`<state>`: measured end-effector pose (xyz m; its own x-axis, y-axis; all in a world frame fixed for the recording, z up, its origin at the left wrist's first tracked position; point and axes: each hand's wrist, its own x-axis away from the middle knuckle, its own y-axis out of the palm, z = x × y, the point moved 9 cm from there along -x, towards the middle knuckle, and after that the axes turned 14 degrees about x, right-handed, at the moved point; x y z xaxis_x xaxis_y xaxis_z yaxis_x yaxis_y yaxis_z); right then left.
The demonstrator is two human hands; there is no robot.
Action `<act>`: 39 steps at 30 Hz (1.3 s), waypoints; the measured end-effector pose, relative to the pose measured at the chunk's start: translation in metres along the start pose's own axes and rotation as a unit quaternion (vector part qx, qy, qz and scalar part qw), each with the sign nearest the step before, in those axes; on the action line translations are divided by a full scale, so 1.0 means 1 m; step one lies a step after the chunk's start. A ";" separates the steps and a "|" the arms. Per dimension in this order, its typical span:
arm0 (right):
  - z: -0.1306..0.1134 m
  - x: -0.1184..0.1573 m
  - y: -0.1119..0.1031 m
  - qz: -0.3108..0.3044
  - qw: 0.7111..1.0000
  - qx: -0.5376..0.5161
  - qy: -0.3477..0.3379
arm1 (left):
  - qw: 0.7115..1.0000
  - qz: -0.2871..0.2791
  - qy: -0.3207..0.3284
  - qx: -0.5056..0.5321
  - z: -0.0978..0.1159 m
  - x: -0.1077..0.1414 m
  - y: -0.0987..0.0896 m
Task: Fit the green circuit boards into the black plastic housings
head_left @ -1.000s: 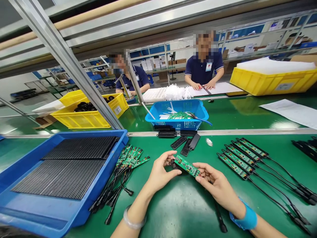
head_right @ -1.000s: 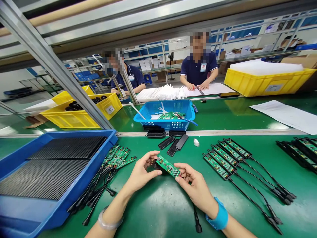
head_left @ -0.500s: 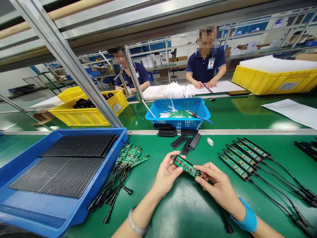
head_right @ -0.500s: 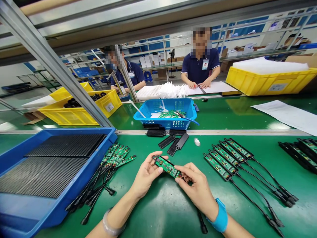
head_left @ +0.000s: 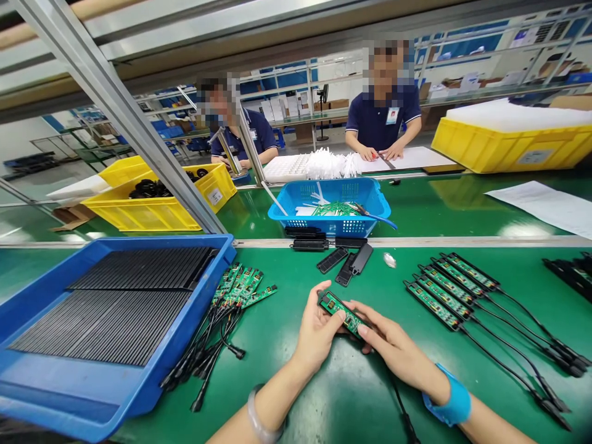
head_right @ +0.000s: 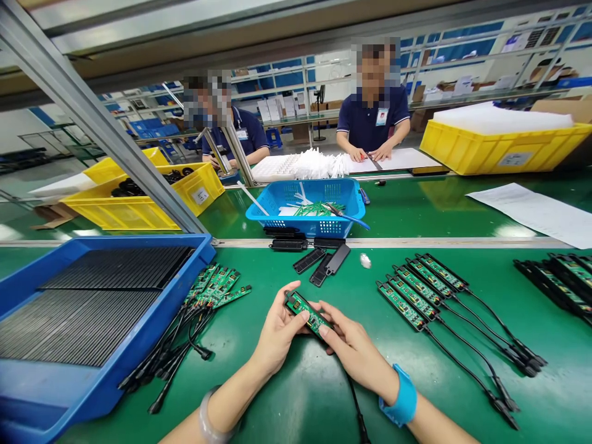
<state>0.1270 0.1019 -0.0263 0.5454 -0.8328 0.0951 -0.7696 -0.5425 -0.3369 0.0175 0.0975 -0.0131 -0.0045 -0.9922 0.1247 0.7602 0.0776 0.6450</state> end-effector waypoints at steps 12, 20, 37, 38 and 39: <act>0.008 0.000 0.012 -0.048 0.997 -0.040 0.043 | 1.000 -0.004 -0.021 -0.017 -0.005 0.003 -0.001; 0.004 0.001 0.011 -0.024 0.999 -0.001 0.049 | 0.999 0.035 -0.012 -0.003 -0.010 -0.001 -0.014; -0.001 -0.002 -0.021 0.085 0.982 0.167 -0.002 | 0.995 0.053 0.074 -0.027 0.017 -0.007 -0.019; 0.000 -0.002 -0.020 0.086 0.984 0.154 0.001 | 0.995 0.045 0.082 -0.035 0.017 -0.007 -0.017; 0.002 -0.002 -0.020 0.084 0.986 0.140 0.006 | 0.995 0.038 0.086 -0.040 0.018 -0.007 -0.015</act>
<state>0.1415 0.1147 -0.0215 0.4119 -0.9108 0.0266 -0.7257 -0.3456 -0.5949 -0.0054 0.1050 -0.0105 0.1610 -0.9863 0.0363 0.8036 0.1523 0.5753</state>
